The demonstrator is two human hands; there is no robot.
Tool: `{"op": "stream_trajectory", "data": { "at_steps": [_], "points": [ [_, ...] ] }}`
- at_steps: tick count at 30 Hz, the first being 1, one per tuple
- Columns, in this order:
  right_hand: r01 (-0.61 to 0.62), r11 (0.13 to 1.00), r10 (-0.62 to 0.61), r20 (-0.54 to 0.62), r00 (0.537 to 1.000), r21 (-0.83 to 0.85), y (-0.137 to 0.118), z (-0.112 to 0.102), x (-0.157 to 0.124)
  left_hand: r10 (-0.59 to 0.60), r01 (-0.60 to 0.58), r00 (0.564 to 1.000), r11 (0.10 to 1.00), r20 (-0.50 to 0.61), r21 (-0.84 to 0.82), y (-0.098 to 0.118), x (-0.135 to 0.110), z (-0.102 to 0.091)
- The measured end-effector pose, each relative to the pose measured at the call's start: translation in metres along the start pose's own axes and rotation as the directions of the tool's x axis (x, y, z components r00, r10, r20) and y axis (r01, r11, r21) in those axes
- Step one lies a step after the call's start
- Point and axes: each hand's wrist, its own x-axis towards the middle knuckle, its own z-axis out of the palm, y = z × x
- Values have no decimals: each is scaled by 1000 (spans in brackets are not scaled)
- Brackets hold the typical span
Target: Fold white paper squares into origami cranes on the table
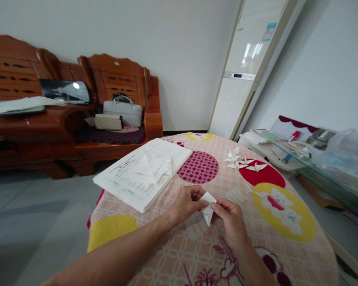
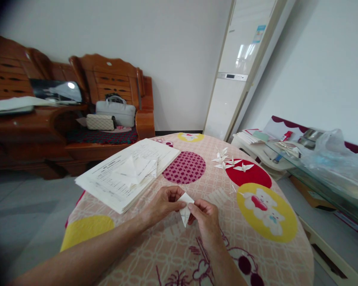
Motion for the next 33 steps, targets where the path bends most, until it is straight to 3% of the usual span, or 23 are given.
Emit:
{"op": "stream_trajectory", "data": {
  "at_steps": [9,19,33],
  "points": [
    [-6,1000,6,-2,1000,23,-2,4,-3,-18,20,1000,996,-22,83,5,-3,1],
    [-53,996,55,-31,998,67,-8,8,-4,82,-81,996,996,-27,24,0,-8,5],
    [-82,993,84,-26,996,83,-10,7,-5,206,-194,976,968,-63,159,3,-10,5]
  ]
}}
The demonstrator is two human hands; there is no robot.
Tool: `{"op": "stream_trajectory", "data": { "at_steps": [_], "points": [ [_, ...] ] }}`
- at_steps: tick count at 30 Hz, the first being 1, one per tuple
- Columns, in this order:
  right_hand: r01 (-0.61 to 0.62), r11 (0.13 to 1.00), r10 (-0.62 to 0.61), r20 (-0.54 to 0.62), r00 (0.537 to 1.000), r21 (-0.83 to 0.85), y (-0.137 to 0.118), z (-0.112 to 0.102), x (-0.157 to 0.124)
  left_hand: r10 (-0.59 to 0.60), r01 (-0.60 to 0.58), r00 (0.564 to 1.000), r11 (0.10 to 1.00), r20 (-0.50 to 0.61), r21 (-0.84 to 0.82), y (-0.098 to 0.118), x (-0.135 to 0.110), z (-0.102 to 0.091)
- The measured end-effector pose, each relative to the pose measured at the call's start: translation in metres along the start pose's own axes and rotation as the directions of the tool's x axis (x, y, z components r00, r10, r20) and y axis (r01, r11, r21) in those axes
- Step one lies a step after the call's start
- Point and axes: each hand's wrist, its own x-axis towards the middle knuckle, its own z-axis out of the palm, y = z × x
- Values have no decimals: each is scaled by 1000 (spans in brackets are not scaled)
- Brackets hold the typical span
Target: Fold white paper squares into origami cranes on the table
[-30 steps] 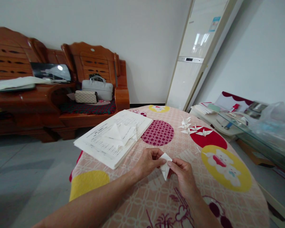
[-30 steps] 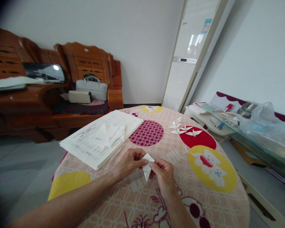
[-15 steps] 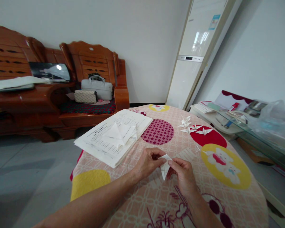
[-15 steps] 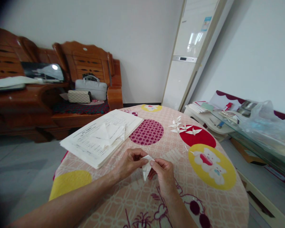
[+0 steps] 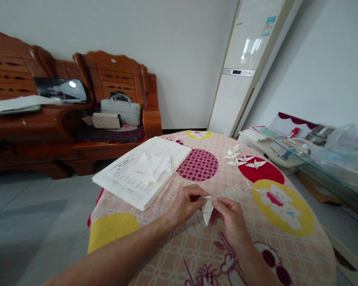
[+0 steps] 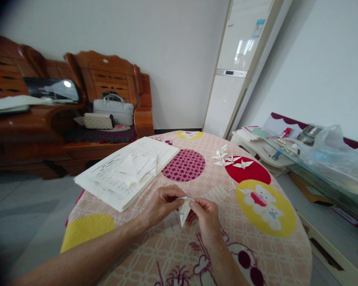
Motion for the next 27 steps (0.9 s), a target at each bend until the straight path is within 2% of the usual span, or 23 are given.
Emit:
{"op": "stream_trajectory", "data": {
  "at_steps": [13,21,27],
  "points": [
    [46,999,-45,51,998,-26,0,-1,-1,60,-60,998,997,-6,48,-5,0,-1],
    [81,990,-81,0,997,-117,4,-1,-1,-49,49,999,998,-16,33,-7,1,2],
    [126,973,-124,21,992,-196,5,-4,0,-130,131,991,991,-42,4,-8,-1,4]
  ]
}}
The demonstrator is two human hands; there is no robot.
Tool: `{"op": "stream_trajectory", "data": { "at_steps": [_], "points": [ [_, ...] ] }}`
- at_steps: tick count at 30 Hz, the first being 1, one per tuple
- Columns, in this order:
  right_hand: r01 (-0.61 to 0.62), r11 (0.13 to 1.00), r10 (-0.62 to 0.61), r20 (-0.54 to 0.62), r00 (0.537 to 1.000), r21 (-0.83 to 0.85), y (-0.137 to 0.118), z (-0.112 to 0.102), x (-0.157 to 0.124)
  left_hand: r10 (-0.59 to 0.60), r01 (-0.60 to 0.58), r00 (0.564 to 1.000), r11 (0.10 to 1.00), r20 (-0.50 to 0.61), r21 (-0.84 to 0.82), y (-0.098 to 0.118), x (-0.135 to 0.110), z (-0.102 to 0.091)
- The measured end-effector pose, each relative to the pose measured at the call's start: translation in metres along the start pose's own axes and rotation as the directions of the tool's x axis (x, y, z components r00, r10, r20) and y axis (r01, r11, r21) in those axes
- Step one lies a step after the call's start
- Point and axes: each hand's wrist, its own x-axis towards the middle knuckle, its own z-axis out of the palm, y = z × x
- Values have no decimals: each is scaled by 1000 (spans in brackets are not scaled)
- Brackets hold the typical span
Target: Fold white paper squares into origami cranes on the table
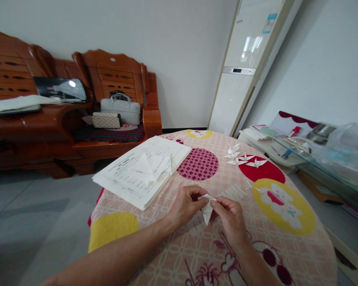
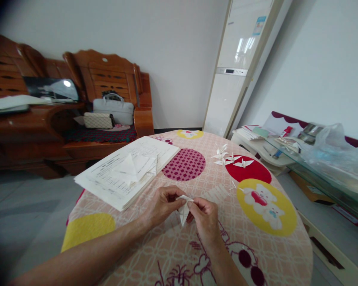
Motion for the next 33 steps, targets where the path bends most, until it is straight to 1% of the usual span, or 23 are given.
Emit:
{"op": "stream_trajectory", "data": {
  "at_steps": [3,5,7,10,13,16,20,25,29,33],
  "points": [
    [11,1000,-11,-7,1000,-26,-1,0,0,-39,39,999,998,5,-51,1,0,0],
    [-11,1000,11,-13,1000,-12,-2,1,-1,-22,22,1000,999,7,-45,1,0,0],
    [-40,999,40,-19,999,28,-2,2,-1,31,-31,1000,1000,2,1,1,-1,0],
    [-47,995,49,-19,999,91,-3,4,-2,146,-144,989,984,-7,102,2,-2,-1],
    [-43,992,45,-16,999,119,-5,5,-3,249,-249,968,949,26,194,4,-4,-2],
    [-46,990,48,-10,999,137,-7,5,-3,305,-309,951,927,53,213,7,-5,-2],
    [-47,982,51,-13,999,181,-6,4,-2,319,-326,945,918,67,226,11,-4,-3],
    [-55,961,55,9,998,272,0,1,0,316,-340,940,900,130,272,15,-4,-4],
    [-81,945,73,37,997,318,1,-1,0,351,-395,918,854,184,338,15,-5,-6],
    [-89,941,85,28,996,328,-1,0,-1,384,-442,897,804,221,398,13,-5,-8]
  ]
}}
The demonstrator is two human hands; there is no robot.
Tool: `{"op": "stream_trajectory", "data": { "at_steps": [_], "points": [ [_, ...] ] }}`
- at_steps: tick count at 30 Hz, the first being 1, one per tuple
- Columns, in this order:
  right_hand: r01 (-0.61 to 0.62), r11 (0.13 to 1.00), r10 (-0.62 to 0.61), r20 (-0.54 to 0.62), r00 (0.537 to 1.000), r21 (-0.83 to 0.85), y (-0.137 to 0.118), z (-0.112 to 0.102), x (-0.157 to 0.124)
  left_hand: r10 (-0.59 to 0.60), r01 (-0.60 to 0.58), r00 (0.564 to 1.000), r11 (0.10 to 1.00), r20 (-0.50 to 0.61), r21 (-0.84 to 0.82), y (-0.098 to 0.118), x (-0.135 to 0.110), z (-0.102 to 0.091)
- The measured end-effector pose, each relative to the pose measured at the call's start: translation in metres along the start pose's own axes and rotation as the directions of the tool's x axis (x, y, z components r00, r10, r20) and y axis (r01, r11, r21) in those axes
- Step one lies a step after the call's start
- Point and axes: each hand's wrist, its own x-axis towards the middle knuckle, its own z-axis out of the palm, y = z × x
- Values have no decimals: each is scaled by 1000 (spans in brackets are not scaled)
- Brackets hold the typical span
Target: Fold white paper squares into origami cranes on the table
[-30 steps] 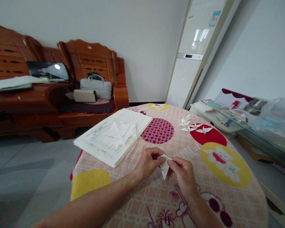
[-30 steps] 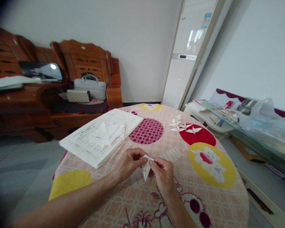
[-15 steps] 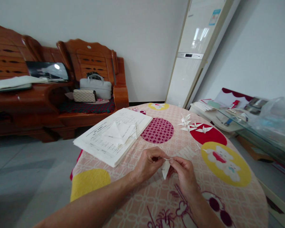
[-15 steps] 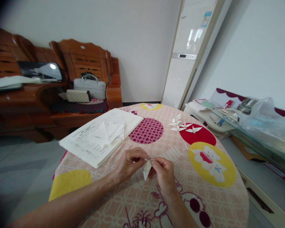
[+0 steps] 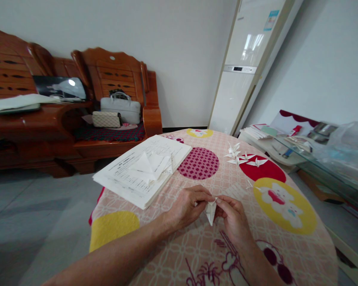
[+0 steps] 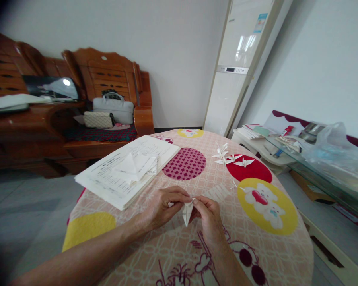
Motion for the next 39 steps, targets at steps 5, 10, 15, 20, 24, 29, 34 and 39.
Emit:
{"op": "stream_trajectory", "data": {
  "at_steps": [5,10,15,20,24,29,34,39],
  "points": [
    [2,1000,-2,-20,1000,20,0,2,1,38,-40,999,998,37,51,1,0,0],
    [-9,999,10,-21,1000,36,-2,3,0,-42,42,998,999,39,-7,1,-1,2],
    [9,1000,-8,-59,998,15,-2,1,2,-318,306,948,912,1,-274,-6,0,8],
    [19,1000,-19,-59,998,7,-1,0,2,-427,383,903,754,46,-534,-6,2,11],
    [33,999,-33,-57,998,0,-1,1,1,-431,355,902,748,-4,-560,-4,0,12],
    [43,998,-46,-60,997,-43,-2,2,1,-467,364,882,753,-56,-548,-1,1,12],
    [55,996,-59,-59,996,-73,-1,4,0,-514,389,853,745,-94,-542,2,3,11],
    [93,986,-105,-87,991,-141,1,3,0,-552,391,827,698,-104,-600,2,2,11]
  ]
}}
